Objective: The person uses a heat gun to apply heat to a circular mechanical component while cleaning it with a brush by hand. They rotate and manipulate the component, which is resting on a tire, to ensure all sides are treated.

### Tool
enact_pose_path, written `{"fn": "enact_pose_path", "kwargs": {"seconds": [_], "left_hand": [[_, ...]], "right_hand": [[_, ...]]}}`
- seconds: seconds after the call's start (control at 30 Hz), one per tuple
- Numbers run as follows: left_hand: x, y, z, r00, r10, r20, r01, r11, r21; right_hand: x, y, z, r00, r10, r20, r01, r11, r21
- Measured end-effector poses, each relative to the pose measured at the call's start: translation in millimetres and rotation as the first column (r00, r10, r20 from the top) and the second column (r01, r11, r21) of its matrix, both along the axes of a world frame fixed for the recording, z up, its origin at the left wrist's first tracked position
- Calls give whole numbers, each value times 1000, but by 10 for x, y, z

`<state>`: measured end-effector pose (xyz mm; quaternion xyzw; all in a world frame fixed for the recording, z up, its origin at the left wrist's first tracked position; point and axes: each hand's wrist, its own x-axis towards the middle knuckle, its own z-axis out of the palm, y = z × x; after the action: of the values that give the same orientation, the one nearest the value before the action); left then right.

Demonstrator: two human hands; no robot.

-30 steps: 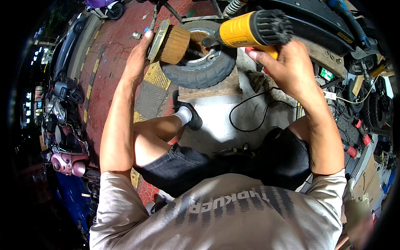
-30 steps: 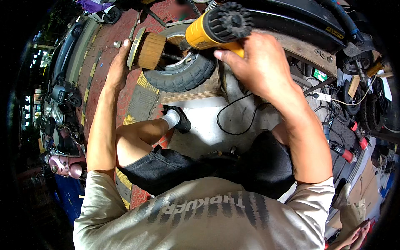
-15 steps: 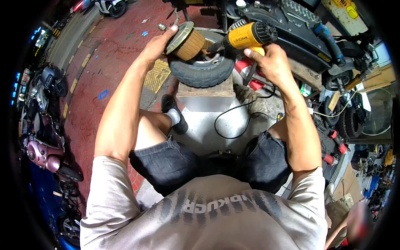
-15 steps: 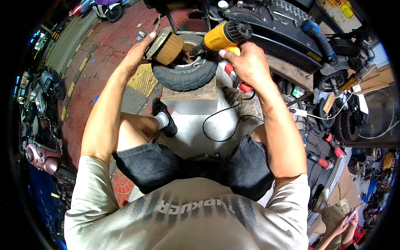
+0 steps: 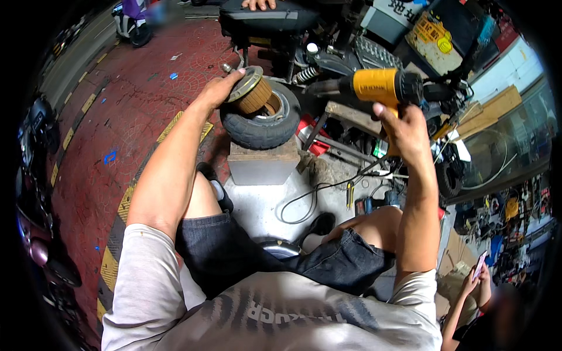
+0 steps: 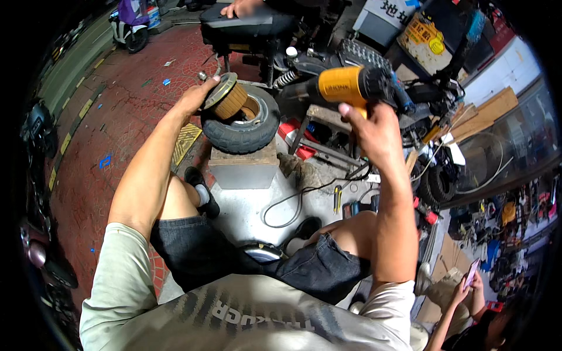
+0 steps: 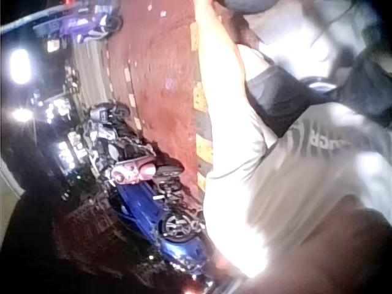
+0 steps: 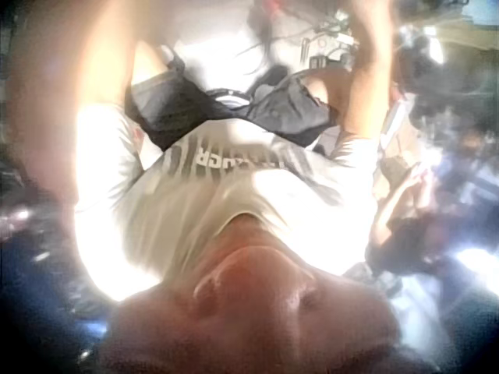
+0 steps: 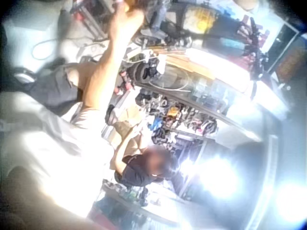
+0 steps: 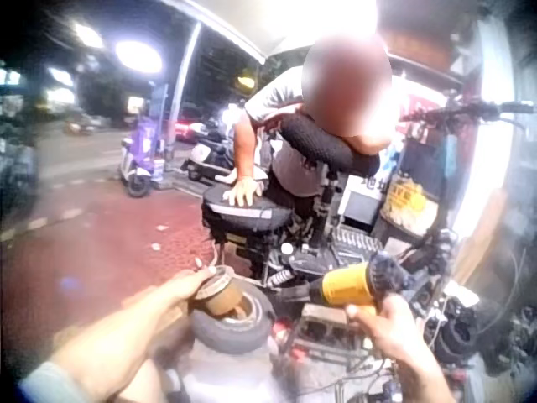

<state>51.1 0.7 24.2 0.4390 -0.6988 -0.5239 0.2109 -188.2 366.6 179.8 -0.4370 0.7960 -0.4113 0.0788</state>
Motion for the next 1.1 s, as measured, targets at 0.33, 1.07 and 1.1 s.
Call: {"fn": "enact_pose_path", "kwargs": {"seconds": [0.33, 1.07, 1.1], "left_hand": [[-191, 60, 50, 996, 68, 56, -68, 998, -9], [-173, 237, 325, 990, 20, 142, -12, 998, -54], [-178, 260, 354, 989, 12, 145, -7, 999, -39]], "right_hand": [[124, -280, -550, 999, -21, -50, 24, 998, 54], [-256, -1403, -957, 975, 103, 200, -142, 970, 197], [-333, -1434, -1027, 975, 114, 189, -149, 972, 182]]}}
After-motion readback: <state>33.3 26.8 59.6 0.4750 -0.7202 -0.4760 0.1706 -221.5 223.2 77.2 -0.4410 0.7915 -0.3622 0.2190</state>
